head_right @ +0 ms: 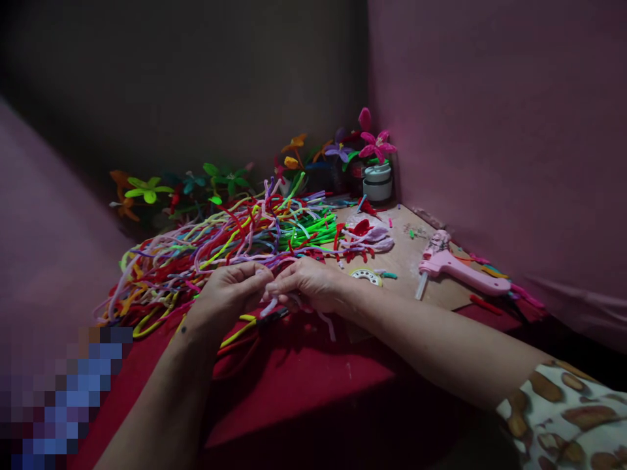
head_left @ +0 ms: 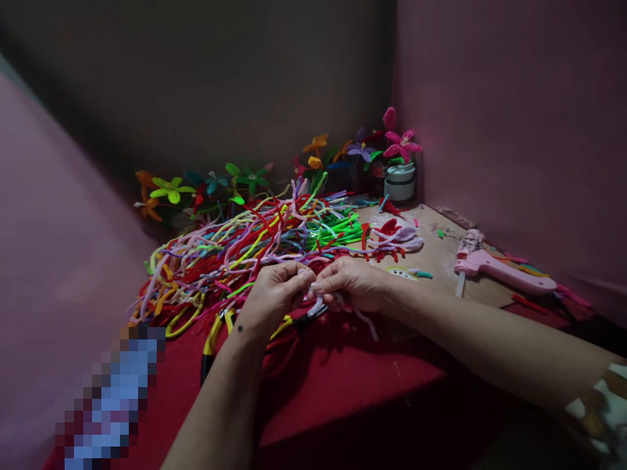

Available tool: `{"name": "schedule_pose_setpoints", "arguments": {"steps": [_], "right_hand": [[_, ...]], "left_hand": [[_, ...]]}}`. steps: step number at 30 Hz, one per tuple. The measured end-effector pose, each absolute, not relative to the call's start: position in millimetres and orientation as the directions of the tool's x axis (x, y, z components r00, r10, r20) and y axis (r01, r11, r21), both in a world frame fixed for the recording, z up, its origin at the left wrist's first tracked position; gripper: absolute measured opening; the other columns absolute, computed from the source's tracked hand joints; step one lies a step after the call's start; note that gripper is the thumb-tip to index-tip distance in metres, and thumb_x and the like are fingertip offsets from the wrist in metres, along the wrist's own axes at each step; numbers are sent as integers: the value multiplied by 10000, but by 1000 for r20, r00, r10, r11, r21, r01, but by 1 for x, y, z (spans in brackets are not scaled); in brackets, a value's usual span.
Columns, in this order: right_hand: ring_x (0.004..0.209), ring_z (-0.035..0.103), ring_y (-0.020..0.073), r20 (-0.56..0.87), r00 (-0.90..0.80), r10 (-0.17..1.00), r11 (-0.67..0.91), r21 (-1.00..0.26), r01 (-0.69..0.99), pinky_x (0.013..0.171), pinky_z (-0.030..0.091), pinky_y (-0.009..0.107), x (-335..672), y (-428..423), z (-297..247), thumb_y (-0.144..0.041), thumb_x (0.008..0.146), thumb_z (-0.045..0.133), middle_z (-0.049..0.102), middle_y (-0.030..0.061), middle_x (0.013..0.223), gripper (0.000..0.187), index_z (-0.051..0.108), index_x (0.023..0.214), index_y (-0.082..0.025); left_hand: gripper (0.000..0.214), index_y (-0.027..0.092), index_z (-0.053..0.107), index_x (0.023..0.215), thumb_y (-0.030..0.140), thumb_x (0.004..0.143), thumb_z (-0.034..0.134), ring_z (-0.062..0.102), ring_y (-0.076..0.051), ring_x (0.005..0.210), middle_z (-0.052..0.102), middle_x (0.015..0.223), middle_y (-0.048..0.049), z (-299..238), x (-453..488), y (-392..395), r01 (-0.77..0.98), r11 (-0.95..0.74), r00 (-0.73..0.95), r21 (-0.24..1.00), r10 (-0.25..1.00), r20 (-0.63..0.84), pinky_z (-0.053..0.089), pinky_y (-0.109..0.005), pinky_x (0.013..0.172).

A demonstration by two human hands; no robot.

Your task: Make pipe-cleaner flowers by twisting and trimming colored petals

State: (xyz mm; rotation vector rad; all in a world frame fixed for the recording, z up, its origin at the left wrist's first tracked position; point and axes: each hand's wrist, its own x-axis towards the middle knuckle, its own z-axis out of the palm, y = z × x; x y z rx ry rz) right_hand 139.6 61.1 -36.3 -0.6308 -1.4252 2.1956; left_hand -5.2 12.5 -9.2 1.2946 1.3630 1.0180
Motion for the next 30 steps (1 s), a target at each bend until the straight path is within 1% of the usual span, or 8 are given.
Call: {"name": "schedule_pose_setpoints", "arguments": {"steps": [4,9,14,19,21,23,25,30], "right_hand": [[309,354,39,-78,-784,615,-246,-964,-97,332,222,191,140,62,-37,-211,652,616,472,-28,378,193,549,504,-106],[312,309,40,-24,-716,698,-105,-992,-69,343,181,209,141,61,-38,-242,655,600,441,-43,380,213,523,494,-124],[345,276,37,26,-640,768,0,-999,-39,375,184,216,139,55,-34,-219,659,568,377,-54,362,251,482,440,-133],[364,292,36,24,-619,785,-23,-997,-68,392,199,215,137,53,-31,-230,644,584,390,-50,374,258,479,428,-133],[360,291,36,21,-617,786,-41,-995,-86,390,203,212,136,54,-34,-214,628,590,383,-55,370,238,482,430,-134],[355,289,38,33,-615,788,-46,-993,-112,385,202,212,135,55,-37,-201,618,591,383,-58,369,212,489,443,-137],[353,288,39,48,-613,789,-51,-988,-144,382,199,213,135,57,-41,-203,622,587,390,-59,372,202,490,456,-139],[363,286,35,60,-577,815,-23,-990,-136,398,196,215,134,57,-41,-196,632,579,402,-56,380,208,491,454,-134]], "left_hand": [[209,136,525,559,283,656,638,347,-29,389,473,466,39,-8,-4,13,184,70,-1,981,997,-71,235,-158,382],[216,135,574,584,325,675,622,291,-27,350,416,403,54,-7,-1,10,204,61,-46,977,998,-53,180,-165,353],[185,122,571,531,255,620,664,324,-29,375,428,407,49,-10,6,11,291,-40,-269,956,955,123,233,-161,369],[199,140,575,590,321,624,648,267,-32,333,396,392,60,-15,5,14,22,86,-179,996,980,-81,202,-173,344],[166,148,588,581,299,627,641,332,-48,369,460,437,38,-16,7,13,147,-10,-248,989,968,46,262,-179,371],[126,161,616,578,272,635,634,455,-80,490,555,544,4,-17,10,12,399,-171,-315,901,897,310,363,-188,472],[97,177,638,615,266,650,622,503,-98,580,599,627,-4,-17,11,11,527,-250,-310,812,833,458,396,-192,550],[181,155,574,574,302,678,598,326,-52,362,445,411,52,-13,8,13,310,-68,-192,948,972,132,258,-186,374]]}}
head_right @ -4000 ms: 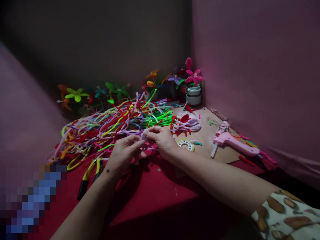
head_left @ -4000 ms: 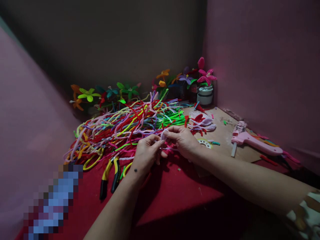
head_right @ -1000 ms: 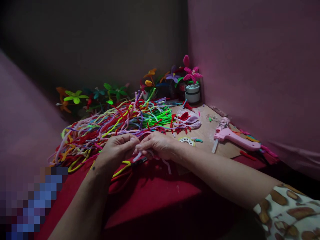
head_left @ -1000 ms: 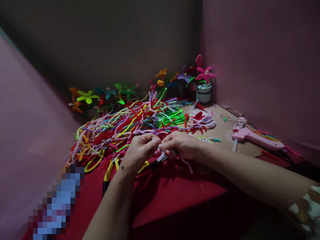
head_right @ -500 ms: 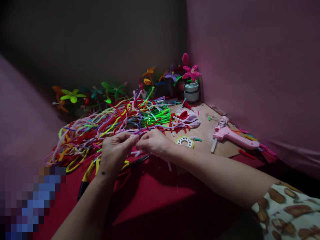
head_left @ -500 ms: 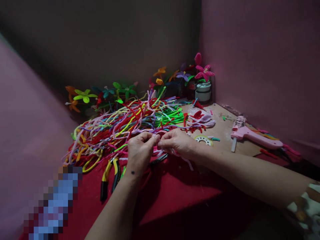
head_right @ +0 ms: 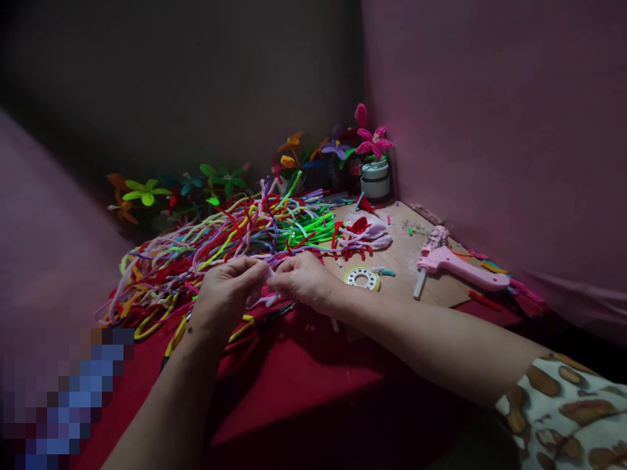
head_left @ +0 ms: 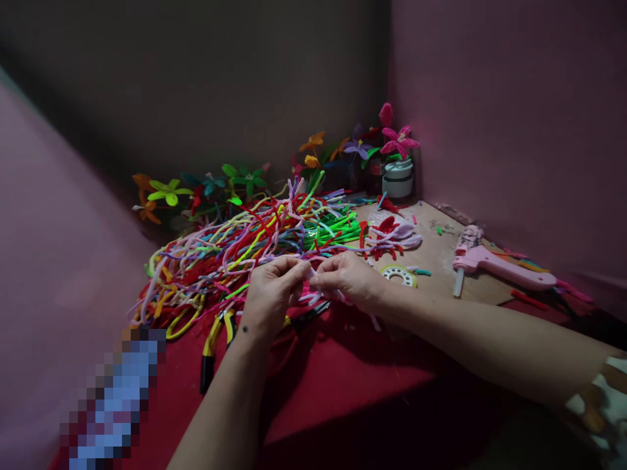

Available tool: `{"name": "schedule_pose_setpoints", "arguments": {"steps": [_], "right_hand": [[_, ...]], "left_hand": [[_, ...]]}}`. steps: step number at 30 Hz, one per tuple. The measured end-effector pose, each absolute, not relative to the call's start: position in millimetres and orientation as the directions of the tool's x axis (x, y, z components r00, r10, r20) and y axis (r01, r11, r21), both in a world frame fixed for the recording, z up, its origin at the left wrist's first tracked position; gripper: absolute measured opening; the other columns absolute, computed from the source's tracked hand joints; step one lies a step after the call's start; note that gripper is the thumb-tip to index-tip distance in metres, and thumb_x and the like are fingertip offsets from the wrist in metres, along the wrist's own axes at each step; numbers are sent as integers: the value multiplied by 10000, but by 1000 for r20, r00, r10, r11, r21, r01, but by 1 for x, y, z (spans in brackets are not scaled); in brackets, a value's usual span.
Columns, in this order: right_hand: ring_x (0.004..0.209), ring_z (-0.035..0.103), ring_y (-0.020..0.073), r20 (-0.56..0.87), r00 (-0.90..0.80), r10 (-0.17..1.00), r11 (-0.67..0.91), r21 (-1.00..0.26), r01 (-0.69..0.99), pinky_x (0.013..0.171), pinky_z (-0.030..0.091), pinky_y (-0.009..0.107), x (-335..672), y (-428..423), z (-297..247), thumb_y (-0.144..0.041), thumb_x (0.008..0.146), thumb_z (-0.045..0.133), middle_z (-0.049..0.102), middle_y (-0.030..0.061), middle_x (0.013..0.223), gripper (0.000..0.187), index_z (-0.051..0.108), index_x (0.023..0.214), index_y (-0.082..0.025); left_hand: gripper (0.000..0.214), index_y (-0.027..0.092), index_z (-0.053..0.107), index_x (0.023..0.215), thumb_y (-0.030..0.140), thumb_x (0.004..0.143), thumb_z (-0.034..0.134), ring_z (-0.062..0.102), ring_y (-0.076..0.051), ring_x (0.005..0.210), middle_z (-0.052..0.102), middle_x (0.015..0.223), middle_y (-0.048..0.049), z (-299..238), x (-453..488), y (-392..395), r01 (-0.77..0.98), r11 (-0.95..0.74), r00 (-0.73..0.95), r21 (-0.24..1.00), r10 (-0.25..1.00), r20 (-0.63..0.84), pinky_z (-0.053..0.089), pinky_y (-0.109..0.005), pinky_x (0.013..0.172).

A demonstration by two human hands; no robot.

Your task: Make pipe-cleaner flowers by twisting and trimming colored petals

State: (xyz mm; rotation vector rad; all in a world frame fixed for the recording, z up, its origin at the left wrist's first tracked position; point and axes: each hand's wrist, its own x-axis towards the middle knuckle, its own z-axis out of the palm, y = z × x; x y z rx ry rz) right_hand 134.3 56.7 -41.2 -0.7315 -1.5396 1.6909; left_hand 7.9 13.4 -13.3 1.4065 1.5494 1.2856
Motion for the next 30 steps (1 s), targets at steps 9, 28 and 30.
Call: {"name": "schedule_pose_setpoints", "arguments": {"steps": [9,28,30], "right_hand": [[374,344,45,99,-643,760,-120,-950,-288,403,224,212,137,64,-38,-319,668,633,471,-33,428,233,582,584,-107],[426,396,48,166,-402,900,-50,-878,-476,426,287,203,133,64,-36,-310,651,651,488,-31,495,247,514,573,-119],[416,392,47,153,-393,907,-65,-870,-489,420,288,202,133,65,-34,-297,657,644,488,-32,495,230,514,586,-121]], "left_hand": [[262,152,553,662,410,695,586,360,-38,345,490,460,47,-15,1,20,87,-62,-286,994,954,85,241,-162,342],[200,145,540,620,318,689,616,400,-42,339,527,458,46,-19,33,12,173,-137,-422,975,885,199,286,-159,342],[238,139,538,616,353,687,615,379,-40,323,508,437,45,-19,31,13,82,-137,-400,987,903,158,267,-162,329]]}}
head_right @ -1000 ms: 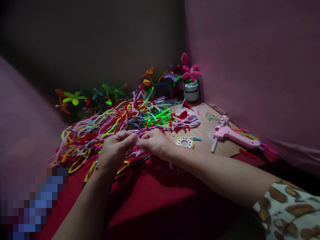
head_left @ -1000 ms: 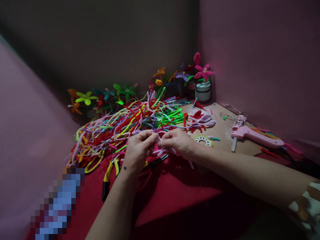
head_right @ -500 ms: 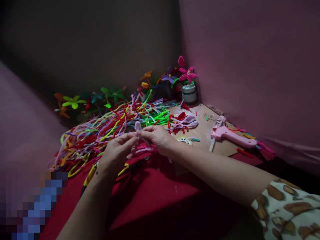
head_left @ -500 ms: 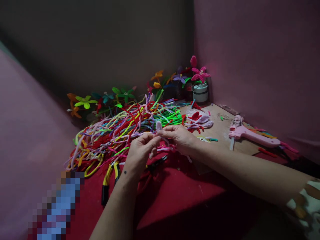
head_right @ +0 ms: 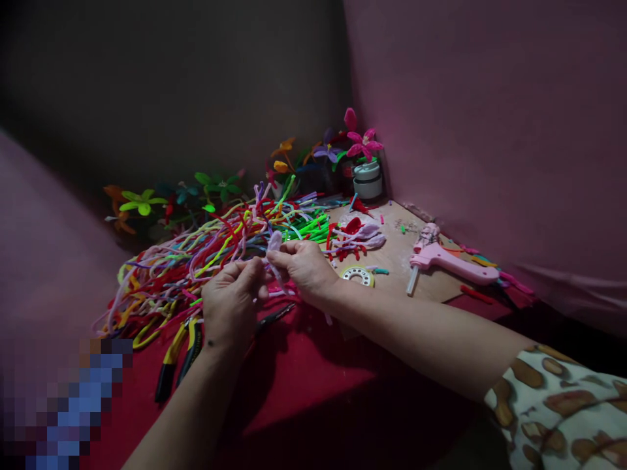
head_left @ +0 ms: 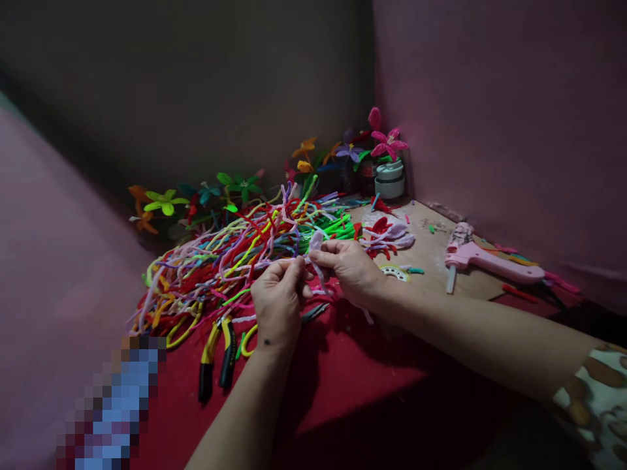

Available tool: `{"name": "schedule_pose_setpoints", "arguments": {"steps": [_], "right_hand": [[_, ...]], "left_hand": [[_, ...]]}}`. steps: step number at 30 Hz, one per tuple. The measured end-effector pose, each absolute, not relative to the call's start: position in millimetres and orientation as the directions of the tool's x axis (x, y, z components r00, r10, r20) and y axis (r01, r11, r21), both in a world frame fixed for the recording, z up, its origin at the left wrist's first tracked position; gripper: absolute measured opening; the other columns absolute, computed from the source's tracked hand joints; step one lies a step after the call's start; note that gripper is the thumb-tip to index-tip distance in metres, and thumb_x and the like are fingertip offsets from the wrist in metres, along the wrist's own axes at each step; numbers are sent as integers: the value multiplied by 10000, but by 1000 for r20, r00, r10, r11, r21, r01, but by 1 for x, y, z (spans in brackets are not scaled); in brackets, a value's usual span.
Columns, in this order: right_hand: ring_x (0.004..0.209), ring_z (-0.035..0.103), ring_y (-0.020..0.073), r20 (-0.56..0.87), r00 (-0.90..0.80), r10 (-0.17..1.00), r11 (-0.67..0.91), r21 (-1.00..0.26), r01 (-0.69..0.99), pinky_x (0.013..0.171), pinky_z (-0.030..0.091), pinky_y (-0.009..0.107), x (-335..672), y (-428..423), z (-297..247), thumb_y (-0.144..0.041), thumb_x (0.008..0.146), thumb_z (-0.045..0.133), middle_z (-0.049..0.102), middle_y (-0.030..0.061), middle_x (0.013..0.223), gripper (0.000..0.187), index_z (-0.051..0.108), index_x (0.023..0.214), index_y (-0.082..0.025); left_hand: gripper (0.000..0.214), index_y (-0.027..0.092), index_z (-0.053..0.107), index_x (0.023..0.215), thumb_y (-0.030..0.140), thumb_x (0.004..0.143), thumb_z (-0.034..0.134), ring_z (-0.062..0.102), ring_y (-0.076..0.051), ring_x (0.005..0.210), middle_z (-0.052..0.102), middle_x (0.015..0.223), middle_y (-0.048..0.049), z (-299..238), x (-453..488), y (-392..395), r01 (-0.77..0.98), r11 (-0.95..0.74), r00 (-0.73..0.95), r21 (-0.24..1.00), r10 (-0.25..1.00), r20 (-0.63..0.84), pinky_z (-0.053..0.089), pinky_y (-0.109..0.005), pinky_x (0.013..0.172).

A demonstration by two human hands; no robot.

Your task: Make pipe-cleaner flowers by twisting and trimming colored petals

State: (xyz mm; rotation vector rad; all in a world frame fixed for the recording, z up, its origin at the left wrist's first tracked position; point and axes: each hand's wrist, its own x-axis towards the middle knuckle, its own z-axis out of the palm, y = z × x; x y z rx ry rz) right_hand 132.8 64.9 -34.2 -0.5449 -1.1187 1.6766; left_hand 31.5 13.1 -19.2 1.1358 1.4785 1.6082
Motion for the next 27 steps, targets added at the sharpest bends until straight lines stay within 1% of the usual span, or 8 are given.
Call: {"name": "schedule_pose_setpoints", "arguments": {"steps": [5,8,11,13,15,18,22,27], "right_hand": [[370,346,36,150,-307,940,-47,-833,-551,393,269,200,135,75,-34,-267,653,648,425,-62,446,226,478,579,-138],[367,341,36,152,-291,945,-44,-819,-573,386,254,195,136,79,-36,-284,658,642,424,-63,441,241,467,574,-142],[392,364,43,153,-271,950,-22,-836,-548,402,260,196,136,80,-36,-287,670,622,445,-53,463,231,470,576,-141],[410,373,51,175,-239,955,32,-863,-504,418,268,201,137,80,-36,-286,683,597,452,-50,479,213,471,587,-143],[438,373,58,224,-189,956,128,-899,-418,443,282,206,137,79,-36,-272,698,568,449,-50,499,185,473,600,-147],[505,368,69,346,-97,933,322,-925,-204,503,302,211,137,79,-37,-234,717,529,434,-49,542,144,475,612,-152],[539,358,78,431,-42,901,433,-901,41,542,294,216,136,80,-38,-212,736,500,414,-49,556,130,467,623,-157],[543,368,84,384,-25,923,385,-919,92,552,298,221,134,81,-38,-206,724,505,428,-43,561,140,454,601,-161]], "left_hand": [[320,134,578,765,423,644,642,375,-19,361,570,594,23,-22,22,19,-124,-139,-327,983,941,91,250,-158,341],[293,132,605,804,364,636,667,366,-11,394,552,587,37,-25,26,20,11,-39,-154,999,987,41,268,-153,385],[202,122,586,659,308,645,663,373,-17,418,516,518,45,-27,32,19,151,-56,-89,987,994,70,274,-150,410],[207,132,552,621,315,667,638,337,-18,379,480,451,52,-28,33,19,100,-24,-82,995,996,32,235,-152,380],[193,149,547,671,332,694,602,292,-27,329,434,387,65,-28,31,19,-20,88,-10,996,996,-88,195,-159,349],[188,161,526,696,342,721,569,294,-41,306,436,366,61,-29,32,17,-77,182,105,980,979,-173,183,-164,335],[265,158,458,613,367,760,531,293,-31,318,453,377,52,-30,42,11,112,30,3,993,1000,-31,192,-157,350],[256,178,436,620,357,803,439,323,-51,361,450,431,54,-35,48,8,359,-84,-2,930,996,91,254,-182,398]]}}
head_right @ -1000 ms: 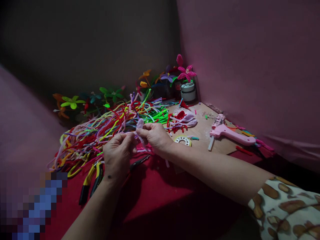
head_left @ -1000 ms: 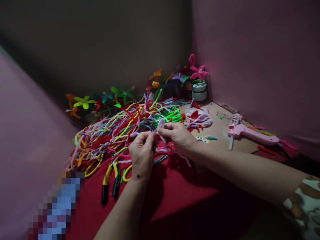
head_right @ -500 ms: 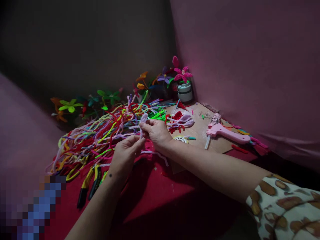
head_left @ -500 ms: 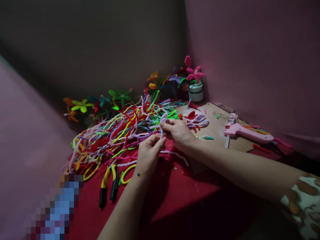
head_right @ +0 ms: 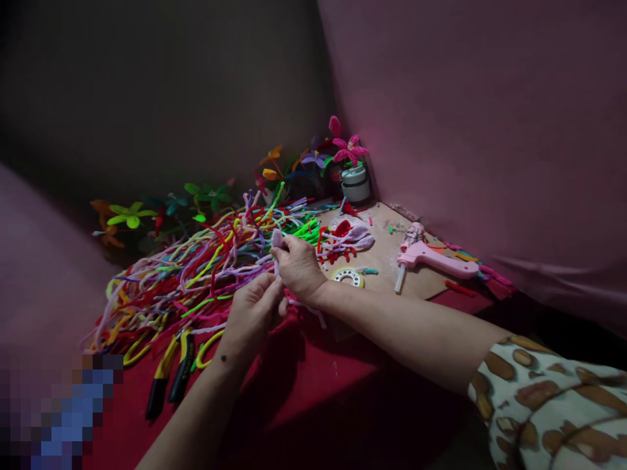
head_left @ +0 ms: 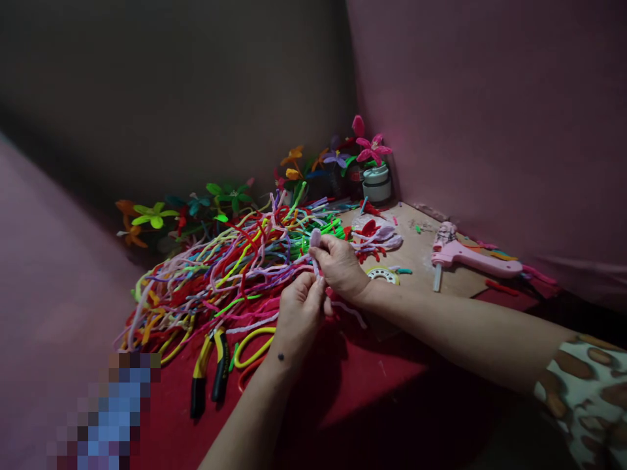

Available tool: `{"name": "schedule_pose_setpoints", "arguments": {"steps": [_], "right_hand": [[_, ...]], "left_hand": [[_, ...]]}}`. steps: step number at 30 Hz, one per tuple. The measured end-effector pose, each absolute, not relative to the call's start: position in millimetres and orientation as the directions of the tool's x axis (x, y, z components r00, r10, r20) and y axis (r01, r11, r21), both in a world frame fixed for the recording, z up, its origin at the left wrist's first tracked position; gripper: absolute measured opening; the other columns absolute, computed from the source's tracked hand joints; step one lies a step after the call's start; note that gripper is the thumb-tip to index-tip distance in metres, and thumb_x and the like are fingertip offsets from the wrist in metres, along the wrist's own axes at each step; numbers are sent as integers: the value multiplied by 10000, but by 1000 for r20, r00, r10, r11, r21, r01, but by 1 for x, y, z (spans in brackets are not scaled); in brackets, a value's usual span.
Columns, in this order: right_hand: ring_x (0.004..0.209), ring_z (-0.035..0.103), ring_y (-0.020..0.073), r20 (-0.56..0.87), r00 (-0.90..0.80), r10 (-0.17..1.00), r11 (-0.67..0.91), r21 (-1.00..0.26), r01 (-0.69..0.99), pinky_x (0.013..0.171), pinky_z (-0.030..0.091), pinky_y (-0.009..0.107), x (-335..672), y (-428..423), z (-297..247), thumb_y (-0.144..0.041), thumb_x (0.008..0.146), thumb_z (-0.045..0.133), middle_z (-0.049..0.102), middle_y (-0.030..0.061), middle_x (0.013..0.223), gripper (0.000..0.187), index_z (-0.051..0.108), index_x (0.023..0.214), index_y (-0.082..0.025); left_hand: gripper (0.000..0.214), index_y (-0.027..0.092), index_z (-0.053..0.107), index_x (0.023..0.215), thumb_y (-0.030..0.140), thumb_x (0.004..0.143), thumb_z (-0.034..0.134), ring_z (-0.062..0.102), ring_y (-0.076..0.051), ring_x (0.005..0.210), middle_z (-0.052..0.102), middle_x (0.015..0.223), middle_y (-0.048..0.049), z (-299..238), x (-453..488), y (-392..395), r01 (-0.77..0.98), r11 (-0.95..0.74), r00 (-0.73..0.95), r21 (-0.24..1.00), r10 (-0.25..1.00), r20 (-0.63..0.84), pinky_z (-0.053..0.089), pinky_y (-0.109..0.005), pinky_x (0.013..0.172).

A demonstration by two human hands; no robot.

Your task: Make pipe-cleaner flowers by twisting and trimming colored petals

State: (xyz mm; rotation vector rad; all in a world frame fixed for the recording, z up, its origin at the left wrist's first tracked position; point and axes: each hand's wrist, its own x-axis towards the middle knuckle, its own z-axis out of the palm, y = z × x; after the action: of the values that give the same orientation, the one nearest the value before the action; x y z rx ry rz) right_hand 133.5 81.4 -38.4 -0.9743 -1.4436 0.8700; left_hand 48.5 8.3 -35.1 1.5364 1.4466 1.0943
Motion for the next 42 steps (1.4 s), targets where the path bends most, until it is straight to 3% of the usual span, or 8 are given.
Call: {"name": "schedule_pose_setpoints", "arguments": {"steps": [5,12,18,22,28,34,39,42], "right_hand": [[546,369,89,326,-34,945,327,-943,53,543,298,224,131,85,-43,-223,702,517,429,-42,549,147,462,582,-158],[478,362,75,261,-97,960,250,-962,-108,482,301,214,129,89,-49,-287,706,501,430,-52,514,170,468,600,-159],[431,347,63,249,-105,963,228,-957,-181,442,280,207,130,93,-54,-305,697,523,427,-56,470,196,454,582,-161],[381,326,50,225,-197,954,162,-942,-294,400,245,205,134,92,-52,-316,692,553,411,-60,430,246,439,542,-158],[359,346,47,152,-376,914,-11,-918,-398,376,243,202,135,83,-48,-303,667,591,436,-47,426,243,469,538,-138],[392,347,40,163,-471,867,-48,-913,-405,393,242,193,135,80,-49,-281,612,647,462,-48,474,209,518,595,-118],[365,339,46,147,-498,855,-37,-939,-341,380,228,203,137,79,-47,-274,610,629,443,-50,427,198,517,559,-120],[349,322,42,120,-491,863,-21,-962,-272,372,203,206,137,79,-47,-260,598,627,427,-51,400,211,491,507,-127]], "left_hand": [[148,184,461,654,248,785,433,404,-87,466,483,527,28,-40,44,10,715,-253,42,652,946,321,301,-221,498],[217,167,474,698,361,793,454,357,-61,405,475,484,45,-21,27,10,482,-72,167,873,986,-11,270,-190,423],[207,151,495,681,343,758,510,362,-46,397,490,479,42,-15,25,7,442,7,173,897,981,-92,266,-169,404],[227,141,557,808,296,658,629,401,-47,410,523,542,41,-16,18,10,428,103,106,898,981,-163,285,-165,398],[314,153,541,867,365,655,635,413,-43,391,577,627,24,-20,11,18,229,-40,-194,973,977,86,290,-166,361],[204,147,573,698,348,686,603,361,-45,360,454,416,66,-22,15,18,322,-83,-267,943,948,175,266,-161,360],[168,160,563,701,326,725,553,360,-51,379,454,451,63,-24,13,16,374,-98,-259,922,944,206,288,-169,387],[158,167,567,708,312,749,520,397,-66,441,470,510,47,-29,13,15,518,-166,-240,839,913,329,328,-181,444]]}}
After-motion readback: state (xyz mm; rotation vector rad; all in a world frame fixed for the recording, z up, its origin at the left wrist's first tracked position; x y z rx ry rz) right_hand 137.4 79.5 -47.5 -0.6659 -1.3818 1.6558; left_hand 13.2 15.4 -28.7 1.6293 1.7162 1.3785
